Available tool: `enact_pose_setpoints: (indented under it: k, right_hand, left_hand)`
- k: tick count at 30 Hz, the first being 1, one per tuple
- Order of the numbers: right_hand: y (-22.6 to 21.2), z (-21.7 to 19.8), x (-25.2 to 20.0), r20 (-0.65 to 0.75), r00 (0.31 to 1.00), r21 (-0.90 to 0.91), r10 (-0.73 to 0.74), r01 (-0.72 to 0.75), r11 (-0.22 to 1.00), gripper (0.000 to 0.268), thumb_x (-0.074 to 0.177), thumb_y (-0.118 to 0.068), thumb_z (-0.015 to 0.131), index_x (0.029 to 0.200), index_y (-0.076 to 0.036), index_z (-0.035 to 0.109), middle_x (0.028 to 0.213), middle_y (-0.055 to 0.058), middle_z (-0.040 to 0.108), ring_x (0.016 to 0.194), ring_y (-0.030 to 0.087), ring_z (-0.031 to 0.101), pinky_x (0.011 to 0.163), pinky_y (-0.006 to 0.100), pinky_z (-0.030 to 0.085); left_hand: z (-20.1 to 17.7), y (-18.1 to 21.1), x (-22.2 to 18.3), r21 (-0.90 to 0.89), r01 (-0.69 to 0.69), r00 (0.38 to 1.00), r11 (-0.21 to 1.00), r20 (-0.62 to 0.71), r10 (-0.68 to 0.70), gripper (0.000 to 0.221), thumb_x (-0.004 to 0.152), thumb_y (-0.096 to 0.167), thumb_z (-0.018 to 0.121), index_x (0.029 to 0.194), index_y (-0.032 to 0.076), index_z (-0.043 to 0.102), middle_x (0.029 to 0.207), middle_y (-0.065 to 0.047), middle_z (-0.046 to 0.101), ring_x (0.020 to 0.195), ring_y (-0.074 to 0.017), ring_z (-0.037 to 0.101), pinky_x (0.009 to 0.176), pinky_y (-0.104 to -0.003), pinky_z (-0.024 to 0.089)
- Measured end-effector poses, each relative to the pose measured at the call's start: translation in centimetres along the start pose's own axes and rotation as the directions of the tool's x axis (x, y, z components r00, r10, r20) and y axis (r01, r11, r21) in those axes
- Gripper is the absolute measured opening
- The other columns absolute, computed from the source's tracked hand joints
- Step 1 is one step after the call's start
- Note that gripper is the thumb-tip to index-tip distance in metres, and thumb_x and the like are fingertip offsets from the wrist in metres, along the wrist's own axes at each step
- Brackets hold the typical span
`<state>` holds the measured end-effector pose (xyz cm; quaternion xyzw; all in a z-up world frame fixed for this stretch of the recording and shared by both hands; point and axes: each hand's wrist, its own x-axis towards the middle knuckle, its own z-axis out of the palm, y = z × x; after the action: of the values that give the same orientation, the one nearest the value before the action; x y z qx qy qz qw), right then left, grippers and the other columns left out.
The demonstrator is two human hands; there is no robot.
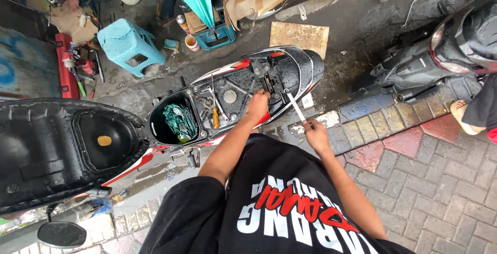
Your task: Removing screws from a motorcycle side panel with a screwdriver and then using a wrench to work on internal components under the seat.
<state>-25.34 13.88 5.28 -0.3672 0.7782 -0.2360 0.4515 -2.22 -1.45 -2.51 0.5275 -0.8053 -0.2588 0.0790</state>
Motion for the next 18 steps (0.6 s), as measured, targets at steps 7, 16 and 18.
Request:
enact_pose_setpoints:
  k: [7,16,18]
  right_hand:
    - [-0.4,-0.1,-0.1,0.025,1.000,-0.075,0.001,0.001,0.997,0.033,0.103,-0.038,0.058,0.112,-0.012,0.076,0.089,0.014,0.076,0.098,0.035,0.071,0.088,0.047,0.053]
    - [-0.3,0.2,0.2,0.021,1.000,-0.081,-0.010,0.012,0.997,0.032,0.102,-0.037,0.059,0.111,-0.013,0.076,0.086,0.014,0.076,0.095,0.035,0.072,0.087,0.048,0.053]
    - [-0.6,0.1,0.0,0.024,1.000,-0.077,0.002,0.000,0.997,0.032,0.102,-0.037,0.059,0.111,-0.013,0.076,0.087,0.014,0.076,0.096,0.037,0.072,0.087,0.049,0.053]
  left_hand:
    - [1.9,-1.7,0.7,-0.019,0.006,0.996,1.000,-0.088,-0.008,0.011,0.091,0.009,0.073,0.097,0.003,0.066,0.100,-0.015,0.065,0.104,-0.0360,0.069,0.083,-0.040,0.064]
    - [0.2,-0.6,-0.3,-0.123,0.034,0.984,0.992,-0.171,-0.055,0.016,0.091,0.015,0.076,0.093,0.006,0.062,0.089,-0.011,0.065,0.093,-0.0317,0.072,0.077,-0.037,0.062]
    - [0.5,-0.8,-0.4,-0.175,0.043,0.980,0.984,-0.186,-0.076,0.015,0.089,0.013,0.076,0.095,0.007,0.064,0.090,-0.009,0.065,0.089,-0.0297,0.072,0.077,-0.036,0.062]
